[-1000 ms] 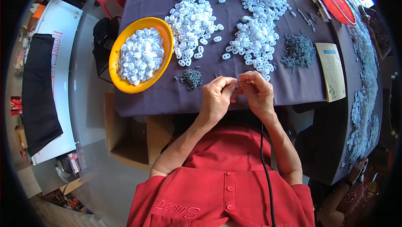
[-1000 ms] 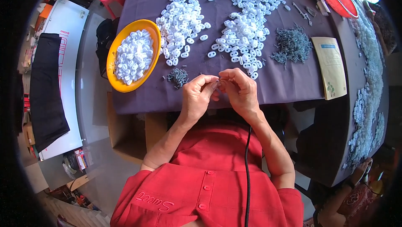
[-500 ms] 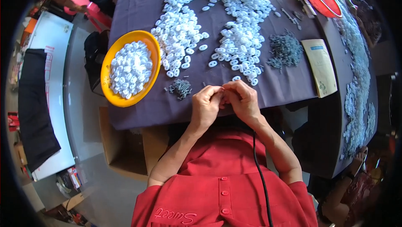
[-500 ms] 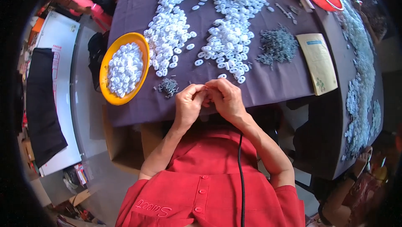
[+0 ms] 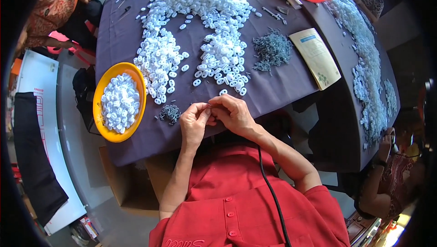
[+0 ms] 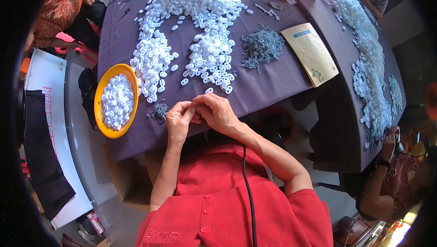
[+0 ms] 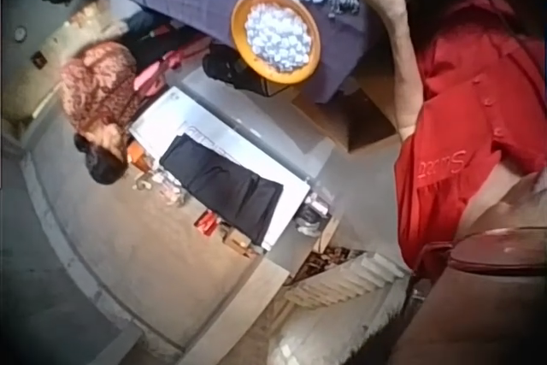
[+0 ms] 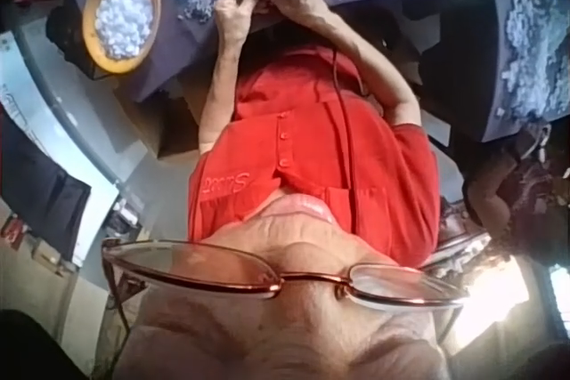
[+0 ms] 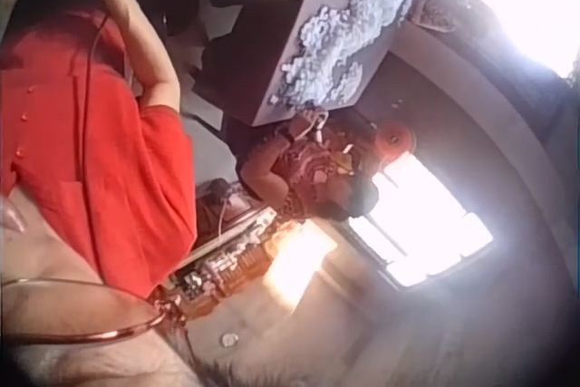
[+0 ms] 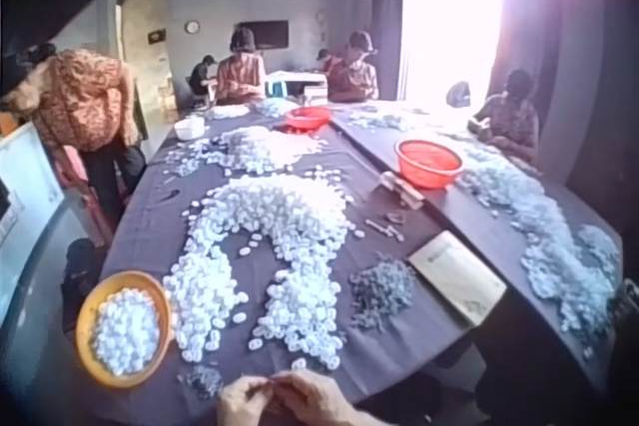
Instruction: The person assembles small plastic components by hand, inserting dark components into white plastic frames.
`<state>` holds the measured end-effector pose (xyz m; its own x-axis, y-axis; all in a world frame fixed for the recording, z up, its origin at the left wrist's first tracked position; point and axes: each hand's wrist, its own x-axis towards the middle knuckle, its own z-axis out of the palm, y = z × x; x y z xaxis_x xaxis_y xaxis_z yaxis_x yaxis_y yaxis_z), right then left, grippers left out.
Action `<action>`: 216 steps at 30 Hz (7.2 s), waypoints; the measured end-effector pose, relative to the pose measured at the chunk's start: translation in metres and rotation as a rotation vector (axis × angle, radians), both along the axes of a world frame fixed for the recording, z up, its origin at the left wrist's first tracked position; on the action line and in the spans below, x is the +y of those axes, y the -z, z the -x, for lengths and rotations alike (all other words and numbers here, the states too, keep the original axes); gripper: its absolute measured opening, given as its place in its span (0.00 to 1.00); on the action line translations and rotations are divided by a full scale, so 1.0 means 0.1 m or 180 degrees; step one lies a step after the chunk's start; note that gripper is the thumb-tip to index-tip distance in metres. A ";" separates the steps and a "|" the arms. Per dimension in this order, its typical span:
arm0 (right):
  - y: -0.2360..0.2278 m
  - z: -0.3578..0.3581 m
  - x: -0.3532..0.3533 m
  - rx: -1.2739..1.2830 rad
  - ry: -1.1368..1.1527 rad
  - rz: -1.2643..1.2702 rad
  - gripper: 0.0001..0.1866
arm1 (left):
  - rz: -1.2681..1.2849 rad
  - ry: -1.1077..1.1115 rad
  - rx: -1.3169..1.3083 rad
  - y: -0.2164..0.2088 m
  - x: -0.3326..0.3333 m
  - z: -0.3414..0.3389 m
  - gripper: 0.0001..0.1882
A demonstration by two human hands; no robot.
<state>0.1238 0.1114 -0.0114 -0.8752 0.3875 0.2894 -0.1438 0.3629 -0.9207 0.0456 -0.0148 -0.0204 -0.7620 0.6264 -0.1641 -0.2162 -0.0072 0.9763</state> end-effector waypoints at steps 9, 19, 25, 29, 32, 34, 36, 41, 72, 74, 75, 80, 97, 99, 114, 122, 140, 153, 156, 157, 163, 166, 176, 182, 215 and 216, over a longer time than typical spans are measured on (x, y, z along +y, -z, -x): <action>-0.14 -0.50 0.80 -0.0113 0.1020 -0.1237 0.06 | 0.0097 -0.0115 -0.0007 -0.01 0.01 -0.02 0.05; 0.00 -0.40 1.27 -0.1273 0.1800 -0.1853 0.06 | -0.0070 -0.0065 -0.0320 0.01 -0.03 0.05 0.06; 0.05 -0.37 1.24 -0.1471 0.1677 -0.2308 0.03 | -0.0100 -0.0095 -0.0312 0.01 -0.02 0.04 0.05; 0.06 -0.42 1.32 -0.0850 0.1943 -0.1234 0.03 | -0.0126 -0.0096 -0.0401 0.00 -0.04 0.05 0.05; -0.04 -0.48 1.38 -0.0908 0.2227 0.0038 0.01 | -0.0030 -0.0107 -0.0308 -0.02 -0.03 0.04 0.05; -0.08 -0.50 1.26 -0.0616 0.1908 0.0181 0.01 | -0.0072 -0.0060 -0.0308 -0.02 0.00 0.01 0.05; -0.15 -0.47 1.09 -0.0471 0.1588 0.0484 0.02 | 0.0001 -0.0153 -0.0287 -0.04 0.01 0.04 0.06; -0.25 -0.28 0.54 -0.0630 0.0687 0.0765 0.07 | 0.0007 -0.0193 -0.0490 -0.09 0.01 0.03 0.07; -0.19 -0.05 0.46 0.0002 0.0121 -0.2212 0.09 | -0.0100 -0.0120 0.0020 0.04 0.17 0.16 0.05; -0.15 0.06 0.34 -0.0218 -0.0089 -0.2151 0.10 | -0.0038 -0.0091 0.0224 0.05 0.16 0.18 0.05; -0.12 0.10 0.30 -0.0274 -0.0069 -0.2131 0.10 | -0.0117 -0.0045 0.0114 0.05 0.15 0.18 0.05; -0.02 0.20 0.24 -0.0795 0.0110 -0.2249 0.11 | -0.0227 -0.0068 -0.0002 0.04 0.13 0.15 0.05; -0.14 -0.21 0.58 -0.0137 0.0273 0.2557 0.11 | -0.0395 0.0335 -0.0468 -0.23 0.43 0.01 0.05; -0.17 -0.27 0.62 -0.0178 0.0310 0.2587 0.12 | -0.0341 0.0379 -0.0490 -0.26 0.51 0.00 0.05; -0.11 -0.51 0.75 0.0058 0.0554 0.2837 0.12 | 0.0075 0.0545 -0.0330 -0.39 0.85 -0.18 0.05; -0.14 -0.51 0.73 0.0082 0.0428 0.2436 0.11 | 0.0151 0.0579 -0.0143 -0.39 0.84 -0.21 0.05; -0.09 -0.46 0.69 -0.0157 0.0374 0.1899 0.10 | 0.0377 0.0703 0.0031 -0.33 0.79 -0.17 0.06; -0.08 -0.44 0.68 -0.0140 0.0527 0.2479 0.11 | 0.0334 0.0637 -0.0038 -0.33 0.80 -0.20 0.05; -0.08 -0.44 0.69 -0.0155 0.0457 0.2441 0.11 | 0.0370 0.0640 -0.0007 -0.34 0.80 -0.20 0.05; -0.07 -0.44 0.69 -0.0149 0.0464 0.2392 0.10 | 0.0439 0.0650 0.0004 -0.34 0.80 -0.20 0.05; -0.04 -0.41 0.64 -0.0151 0.0398 0.1982 0.09 | 0.0571 0.0638 0.0209 -0.32 0.79 -0.17 0.06; -0.01 -0.39 0.59 -0.0126 0.0496 0.1646 0.08 | 0.0658 0.0471 0.0254 -0.28 0.81 -0.19 0.06; -0.06 -0.33 0.48 0.0020 0.0547 0.0463 0.17 | -0.0252 0.0088 -0.1059 -0.16 0.77 -0.18 0.06; -0.08 -0.33 0.55 0.0137 0.0488 -0.0319 0.20 | -0.0296 0.0280 -0.1112 -0.17 0.73 -0.18 0.05; 0.06 -0.15 0.38 0.0372 0.0482 -0.1446 0.14 | -0.0303 -0.0086 -0.0864 -0.04 0.56 -0.22 0.08; 0.06 -0.14 0.38 0.0350 0.0482 -0.1437 0.14 | -0.0322 -0.0105 -0.0915 -0.04 0.54 -0.23 0.08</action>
<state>0.1381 0.1495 -0.0175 -0.7736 0.3226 0.5454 -0.1460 0.7468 -0.6489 0.0681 0.0394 -0.0162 -0.7136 0.6263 -0.3140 -0.4817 -0.1131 0.8690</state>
